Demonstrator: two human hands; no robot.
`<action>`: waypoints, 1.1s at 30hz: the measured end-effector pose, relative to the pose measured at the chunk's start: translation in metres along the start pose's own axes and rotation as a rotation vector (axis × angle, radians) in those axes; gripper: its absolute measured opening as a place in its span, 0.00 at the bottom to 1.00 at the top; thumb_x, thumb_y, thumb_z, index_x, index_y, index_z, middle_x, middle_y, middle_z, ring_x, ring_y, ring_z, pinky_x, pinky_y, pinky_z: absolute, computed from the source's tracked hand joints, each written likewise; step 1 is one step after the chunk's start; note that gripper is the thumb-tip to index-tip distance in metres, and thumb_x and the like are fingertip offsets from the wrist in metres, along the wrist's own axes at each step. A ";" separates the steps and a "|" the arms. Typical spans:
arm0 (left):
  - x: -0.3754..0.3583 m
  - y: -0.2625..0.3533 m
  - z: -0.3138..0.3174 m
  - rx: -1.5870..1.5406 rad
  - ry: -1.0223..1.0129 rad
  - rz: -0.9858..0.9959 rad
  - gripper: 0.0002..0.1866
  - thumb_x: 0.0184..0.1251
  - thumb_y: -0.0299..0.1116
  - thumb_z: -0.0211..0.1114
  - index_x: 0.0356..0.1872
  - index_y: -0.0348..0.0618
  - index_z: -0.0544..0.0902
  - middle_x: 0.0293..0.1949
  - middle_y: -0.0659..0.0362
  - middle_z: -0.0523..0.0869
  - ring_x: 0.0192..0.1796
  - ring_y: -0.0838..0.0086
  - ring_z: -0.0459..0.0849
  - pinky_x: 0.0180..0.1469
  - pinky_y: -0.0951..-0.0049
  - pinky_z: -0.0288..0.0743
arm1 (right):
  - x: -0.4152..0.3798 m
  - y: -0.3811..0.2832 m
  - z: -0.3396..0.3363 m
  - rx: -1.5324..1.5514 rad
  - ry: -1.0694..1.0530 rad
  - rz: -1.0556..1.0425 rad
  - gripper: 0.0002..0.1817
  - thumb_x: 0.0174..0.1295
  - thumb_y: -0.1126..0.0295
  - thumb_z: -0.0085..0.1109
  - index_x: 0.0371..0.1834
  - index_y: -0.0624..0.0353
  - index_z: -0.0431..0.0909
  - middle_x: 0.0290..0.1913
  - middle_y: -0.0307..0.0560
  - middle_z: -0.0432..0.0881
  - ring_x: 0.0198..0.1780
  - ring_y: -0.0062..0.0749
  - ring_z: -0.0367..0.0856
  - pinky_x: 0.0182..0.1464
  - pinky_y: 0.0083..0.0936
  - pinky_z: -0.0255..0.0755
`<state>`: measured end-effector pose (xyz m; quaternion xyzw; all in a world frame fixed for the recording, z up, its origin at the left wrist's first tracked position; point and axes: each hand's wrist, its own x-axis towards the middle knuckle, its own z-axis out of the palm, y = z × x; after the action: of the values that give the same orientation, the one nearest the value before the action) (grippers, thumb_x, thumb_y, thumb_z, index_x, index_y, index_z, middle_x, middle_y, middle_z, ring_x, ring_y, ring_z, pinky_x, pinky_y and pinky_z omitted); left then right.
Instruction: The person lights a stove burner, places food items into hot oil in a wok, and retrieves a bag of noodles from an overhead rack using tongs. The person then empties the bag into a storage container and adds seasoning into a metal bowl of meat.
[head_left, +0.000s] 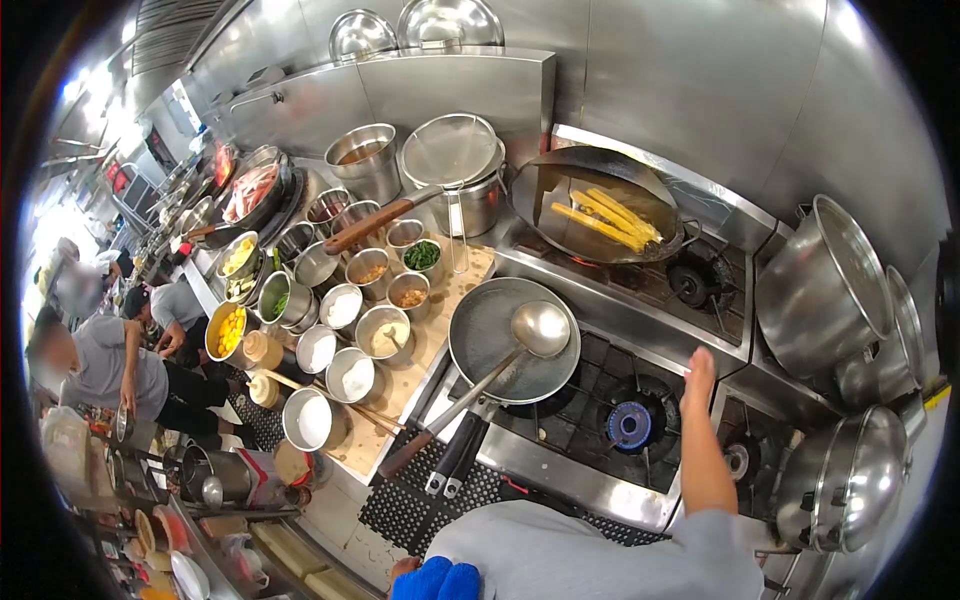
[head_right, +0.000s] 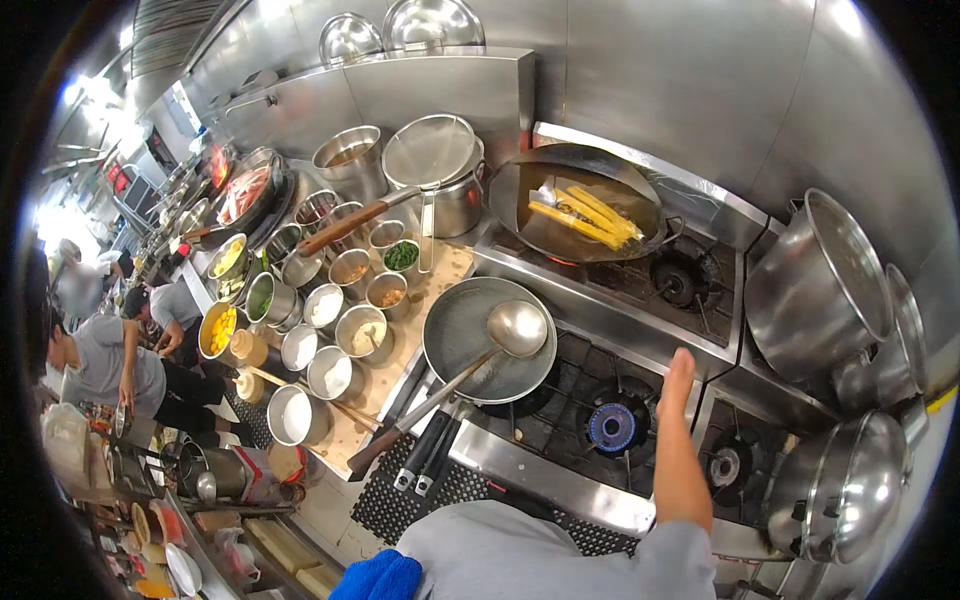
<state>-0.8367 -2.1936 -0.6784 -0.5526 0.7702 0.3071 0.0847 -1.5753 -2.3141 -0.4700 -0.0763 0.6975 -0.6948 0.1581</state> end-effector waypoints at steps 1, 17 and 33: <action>0.007 0.004 -0.006 0.104 -0.167 -0.061 0.14 0.50 0.38 0.61 0.38 0.47 0.80 0.33 0.50 0.84 0.37 0.56 0.82 0.39 0.59 0.76 | -0.026 0.010 -0.007 -0.034 -0.051 -0.027 0.21 0.64 0.53 0.48 0.51 0.58 0.70 0.46 0.42 0.75 0.45 0.23 0.71 0.45 0.21 0.64; 0.098 0.072 -0.131 -0.413 0.271 -0.244 0.21 0.60 0.48 0.54 0.40 0.39 0.80 0.40 0.44 0.81 0.44 0.52 0.79 0.47 0.58 0.72 | -0.311 -0.106 0.124 -0.038 -1.670 -0.240 0.09 0.61 0.78 0.47 0.39 0.67 0.78 0.25 0.44 0.81 0.28 0.22 0.80 0.33 0.18 0.74; -0.250 -0.044 0.134 -0.579 0.303 -1.090 0.23 0.58 0.47 0.52 0.33 0.34 0.83 0.39 0.43 0.82 0.44 0.52 0.80 0.49 0.59 0.72 | -0.586 -0.021 0.146 -0.474 -2.438 0.202 0.10 0.64 0.74 0.46 0.41 0.68 0.76 0.27 0.42 0.78 0.30 0.21 0.76 0.34 0.17 0.71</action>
<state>-0.7310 -1.9272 -0.6849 -0.9031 0.2676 0.3341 -0.0337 -0.9804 -2.2616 -0.3798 -0.6434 0.2074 -0.0131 0.7368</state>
